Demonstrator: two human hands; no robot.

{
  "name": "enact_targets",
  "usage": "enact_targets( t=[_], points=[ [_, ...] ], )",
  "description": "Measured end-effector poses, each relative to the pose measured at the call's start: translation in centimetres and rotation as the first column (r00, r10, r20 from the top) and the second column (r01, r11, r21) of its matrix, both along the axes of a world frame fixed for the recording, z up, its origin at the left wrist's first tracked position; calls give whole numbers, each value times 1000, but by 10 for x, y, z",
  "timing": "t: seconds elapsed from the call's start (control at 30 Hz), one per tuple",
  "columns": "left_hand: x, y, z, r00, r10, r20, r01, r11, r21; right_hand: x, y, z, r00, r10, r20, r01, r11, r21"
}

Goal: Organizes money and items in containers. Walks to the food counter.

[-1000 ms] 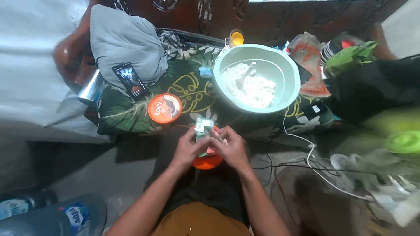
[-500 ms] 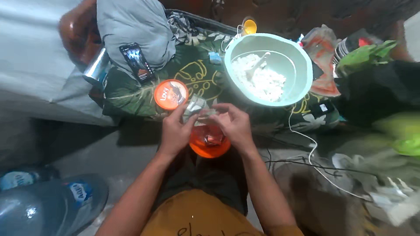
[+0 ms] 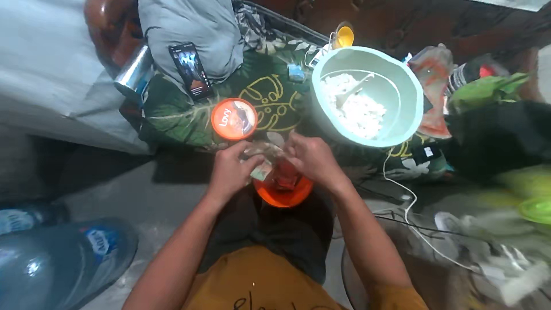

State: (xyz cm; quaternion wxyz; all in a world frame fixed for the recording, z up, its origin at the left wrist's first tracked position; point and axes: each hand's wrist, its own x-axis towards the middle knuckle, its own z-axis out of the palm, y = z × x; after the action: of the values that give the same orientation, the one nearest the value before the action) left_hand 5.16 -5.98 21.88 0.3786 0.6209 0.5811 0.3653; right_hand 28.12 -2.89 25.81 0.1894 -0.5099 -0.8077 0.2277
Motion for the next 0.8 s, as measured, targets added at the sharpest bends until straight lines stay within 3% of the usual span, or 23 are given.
enact_targets(
  t=[0.07, 0.17, 0.27, 0.33, 0.4, 0.47, 0.53, 0.6, 0.67, 0.77, 0.8],
  points=[
    [-6, 1, -5, 999, -2, 52, 6, 998, -66, 2, 2, 4, 997, -31, -69, 28, 999, -43],
    [-11, 1, -10, 982, -4, 188, 50, 969, -241, 1, -2, 5, 960, -116, -253, 140, 987, 78],
    [-19, -3, -22, 933, 65, 354, 78, 923, -376, -8, -16, 2, 948, -157, -276, 199, 971, 131],
    [-25, -9, -32, 866, 173, 469, 50, 903, -426, -17, -32, -17, 988, -118, -103, 126, 990, 67],
    [-32, -14, -41, 791, 278, 546, 6, 888, -460, -23, -45, -36, 985, 7, 170, 25, 981, -190],
    [-38, -19, -44, 749, 307, 587, 15, 878, -478, -26, -51, -44, 953, 55, 298, 52, 940, -338],
    [-42, -23, -43, 727, 301, 618, 45, 876, -479, -31, -47, -44, 940, 11, 340, 82, 963, -258],
    [-39, -28, -45, 726, 313, 612, 28, 876, -481, -40, -38, -56, 931, 58, 362, -3, 989, -150],
    [-35, -31, -50, 701, 314, 641, 26, 886, -462, -46, -25, -76, 884, 166, 437, -76, 974, -215],
    [-31, -34, -51, 558, 237, 796, 119, 926, -359, -56, -19, -82, 788, 175, 590, 158, 870, -468],
    [-30, -35, -49, 558, 194, 807, 124, 942, -313, -59, -21, -80, 772, 166, 614, 210, 845, -492]
  ],
)
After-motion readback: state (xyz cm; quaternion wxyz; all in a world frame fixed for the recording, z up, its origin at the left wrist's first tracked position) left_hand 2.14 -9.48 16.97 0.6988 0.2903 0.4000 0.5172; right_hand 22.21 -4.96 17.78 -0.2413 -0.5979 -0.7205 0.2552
